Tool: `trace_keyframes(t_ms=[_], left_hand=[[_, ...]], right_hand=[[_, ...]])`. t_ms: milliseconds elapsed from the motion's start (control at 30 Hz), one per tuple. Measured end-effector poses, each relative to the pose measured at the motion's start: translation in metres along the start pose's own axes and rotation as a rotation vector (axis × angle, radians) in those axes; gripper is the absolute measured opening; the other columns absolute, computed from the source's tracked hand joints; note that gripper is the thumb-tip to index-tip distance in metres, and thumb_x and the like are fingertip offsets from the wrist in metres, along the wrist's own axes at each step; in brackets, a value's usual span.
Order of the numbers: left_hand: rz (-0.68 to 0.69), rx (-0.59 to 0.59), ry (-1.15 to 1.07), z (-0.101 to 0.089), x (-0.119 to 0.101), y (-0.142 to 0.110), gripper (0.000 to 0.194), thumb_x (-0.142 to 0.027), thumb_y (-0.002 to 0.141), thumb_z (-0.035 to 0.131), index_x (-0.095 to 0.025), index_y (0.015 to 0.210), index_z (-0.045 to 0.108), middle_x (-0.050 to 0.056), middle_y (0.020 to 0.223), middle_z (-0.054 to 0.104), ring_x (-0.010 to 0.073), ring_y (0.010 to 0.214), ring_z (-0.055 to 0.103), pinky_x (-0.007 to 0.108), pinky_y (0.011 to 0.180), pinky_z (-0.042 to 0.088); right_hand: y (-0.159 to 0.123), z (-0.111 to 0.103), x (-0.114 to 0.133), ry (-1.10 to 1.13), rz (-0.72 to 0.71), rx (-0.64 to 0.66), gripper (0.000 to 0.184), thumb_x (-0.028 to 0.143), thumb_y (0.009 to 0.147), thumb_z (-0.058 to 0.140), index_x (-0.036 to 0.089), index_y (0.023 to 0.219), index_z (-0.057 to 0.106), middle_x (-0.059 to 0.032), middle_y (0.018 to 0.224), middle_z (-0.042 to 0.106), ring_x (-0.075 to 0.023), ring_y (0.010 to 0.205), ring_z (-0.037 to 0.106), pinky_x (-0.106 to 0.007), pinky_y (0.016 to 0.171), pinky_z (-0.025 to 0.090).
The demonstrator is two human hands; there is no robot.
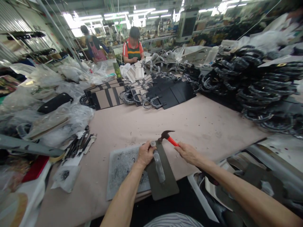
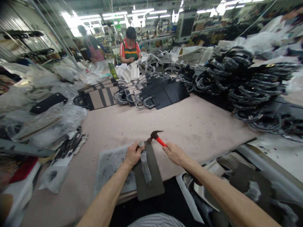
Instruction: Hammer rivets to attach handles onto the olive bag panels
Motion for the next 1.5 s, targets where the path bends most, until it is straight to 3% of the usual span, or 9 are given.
trace_keyframes(t_ms=[133, 233, 300, 400, 533, 800, 1133, 1333, 1500], left_hand=[[-0.005, -0.003, -0.033, -0.002, -0.002, 0.000, 0.014, -0.017, 0.079, 0.061, -0.023, 0.088, 0.069, 0.002, 0.083, 0.071, 0.0186, 0.079, 0.064, 0.027, 0.076, 0.048], [0.006, -0.012, -0.023, -0.003, -0.005, -0.001, 0.013, -0.018, 0.079, 0.062, -0.022, 0.088, 0.070, 0.001, 0.083, 0.071, 0.0177, 0.079, 0.065, 0.026, 0.076, 0.049], [-0.008, -0.019, -0.026, -0.002, -0.005, 0.001, 0.012, -0.019, 0.078, 0.063, -0.021, 0.087, 0.070, 0.001, 0.082, 0.072, 0.0169, 0.078, 0.065, 0.026, 0.075, 0.050], [-0.141, -0.150, -0.161, -0.002, 0.002, 0.007, 0.010, -0.026, 0.075, 0.069, -0.017, 0.079, 0.069, 0.001, 0.075, 0.071, 0.0159, 0.071, 0.066, 0.026, 0.070, 0.052], [-0.346, -0.504, -0.501, -0.019, 0.007, 0.016, 0.029, -0.040, 0.071, 0.074, -0.013, 0.078, 0.064, 0.003, 0.071, 0.070, 0.0150, 0.064, 0.067, 0.028, 0.066, 0.056], [0.031, -0.605, -0.299, -0.100, -0.073, 0.015, 0.031, -0.037, 0.076, 0.076, -0.014, 0.095, 0.068, 0.005, 0.084, 0.075, 0.0175, 0.080, 0.071, 0.031, 0.079, 0.058], [-0.175, -0.264, -0.316, -0.016, -0.002, -0.001, 0.020, -0.031, 0.076, 0.071, -0.017, 0.091, 0.069, 0.003, 0.085, 0.074, 0.0164, 0.079, 0.068, 0.027, 0.077, 0.053], [-0.224, -0.242, -0.350, -0.005, 0.016, 0.003, 0.027, -0.030, 0.078, 0.069, -0.018, 0.102, 0.064, 0.004, 0.089, 0.075, 0.0168, 0.083, 0.069, 0.028, 0.079, 0.053], [-0.220, -0.209, -0.330, -0.005, 0.011, 0.006, 0.022, -0.034, 0.078, 0.069, -0.017, 0.092, 0.065, 0.005, 0.088, 0.075, 0.0173, 0.083, 0.069, 0.028, 0.079, 0.053]], right_hand=[[0.002, 0.015, 0.010, -0.127, 0.021, -0.134, 0.031, 0.026, 0.094, 0.044, 0.009, 0.118, 0.054, -0.0198, 0.112, 0.060, -0.0268, 0.097, 0.058, -0.035, 0.079, 0.041], [-0.011, 0.009, 0.051, -0.127, -0.376, -0.246, 0.048, 0.013, 0.087, 0.048, 0.016, 0.135, 0.043, -0.0164, 0.137, 0.045, -0.0264, 0.119, 0.046, -0.038, 0.095, 0.037], [-0.019, 0.010, 0.077, -0.151, -0.637, -0.179, 0.045, 0.009, 0.083, 0.048, 0.018, 0.127, 0.049, -0.0132, 0.134, 0.047, -0.0247, 0.116, 0.047, -0.037, 0.094, 0.038], [-0.023, 0.023, 0.100, -0.269, -0.742, -0.048, 0.024, 0.013, 0.081, 0.053, 0.016, 0.105, 0.056, -0.0117, 0.113, 0.056, -0.0254, 0.101, 0.051, -0.038, 0.085, 0.040], [-0.019, 0.027, 0.117, -0.366, -0.696, -0.061, 0.020, 0.015, 0.083, 0.051, 0.015, 0.103, 0.055, -0.0123, 0.103, 0.058, -0.0244, 0.090, 0.056, -0.038, 0.080, 0.041], [-0.020, -0.028, 0.131, -0.274, -0.263, -0.190, 0.015, 0.018, 0.090, 0.043, 0.015, 0.098, 0.055, -0.0160, 0.092, 0.065, -0.0244, 0.078, 0.063, -0.033, 0.067, 0.040], [-0.035, 0.045, 0.112, 0.102, -0.070, -0.040, 0.047, 0.041, 0.099, 0.038, 0.013, 0.135, 0.046, -0.0155, 0.104, 0.071, -0.0284, 0.093, 0.069, -0.035, 0.077, 0.046], [-0.035, 0.040, 0.092, 0.344, -0.171, -0.100, 0.051, 0.045, 0.098, 0.038, 0.015, 0.139, 0.045, -0.0146, 0.124, 0.063, -0.0245, 0.110, 0.061, -0.036, 0.092, 0.046], [-0.021, 0.023, 0.039, 0.190, -0.042, -0.370, 0.043, 0.043, 0.098, 0.040, 0.014, 0.127, 0.052, -0.0146, 0.112, 0.062, -0.0255, 0.104, 0.058, -0.037, 0.089, 0.045]])
Point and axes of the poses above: each hand's wrist, its own y-axis towards the middle knuckle, its own z-axis out of the palm, x = y × z, the point moved 3 cm from there along y, towards the middle knuckle
